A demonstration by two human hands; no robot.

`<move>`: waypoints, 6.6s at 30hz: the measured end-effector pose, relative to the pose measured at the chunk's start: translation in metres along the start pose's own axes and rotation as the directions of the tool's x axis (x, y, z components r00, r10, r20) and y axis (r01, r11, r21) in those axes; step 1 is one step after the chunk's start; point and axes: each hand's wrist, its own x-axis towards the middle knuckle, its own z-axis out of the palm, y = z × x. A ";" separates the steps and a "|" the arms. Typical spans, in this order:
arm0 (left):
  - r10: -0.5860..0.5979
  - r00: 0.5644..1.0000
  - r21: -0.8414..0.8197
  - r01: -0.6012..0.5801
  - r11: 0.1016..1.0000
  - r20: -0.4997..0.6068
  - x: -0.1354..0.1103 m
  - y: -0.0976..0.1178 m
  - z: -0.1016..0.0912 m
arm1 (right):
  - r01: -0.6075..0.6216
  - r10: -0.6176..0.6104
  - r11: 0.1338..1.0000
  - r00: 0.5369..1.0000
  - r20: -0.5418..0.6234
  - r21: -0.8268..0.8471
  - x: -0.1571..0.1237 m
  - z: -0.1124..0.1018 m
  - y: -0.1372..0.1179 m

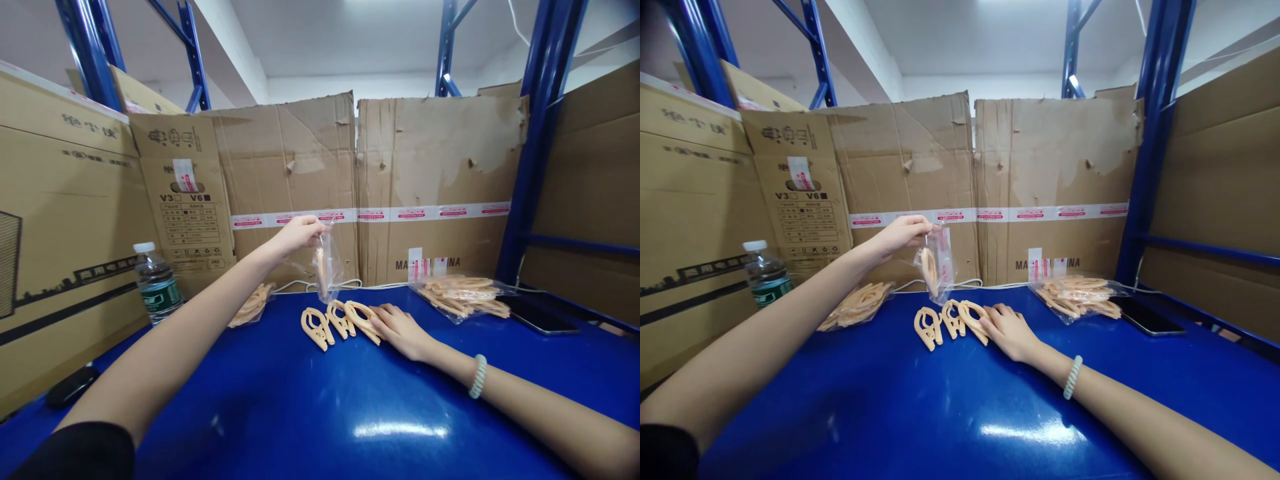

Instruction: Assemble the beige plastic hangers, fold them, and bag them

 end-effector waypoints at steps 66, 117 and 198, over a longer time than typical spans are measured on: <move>0.215 0.924 0.291 -0.122 0.949 -0.316 -0.083 -0.088 0.034 | 0.191 0.158 0.524 0.936 -0.315 0.830 0.015 -0.006 -0.061; 0.134 0.829 0.479 -0.437 0.761 0.543 -0.084 -0.134 0.072 | 0.056 -0.042 0.980 0.996 0.079 -0.191 0.000 0.009 -0.026; -0.032 0.990 -0.101 0.046 0.994 0.138 -0.134 -0.087 0.043 | -0.079 0.148 0.484 0.989 0.008 0.871 -0.013 0.001 -0.051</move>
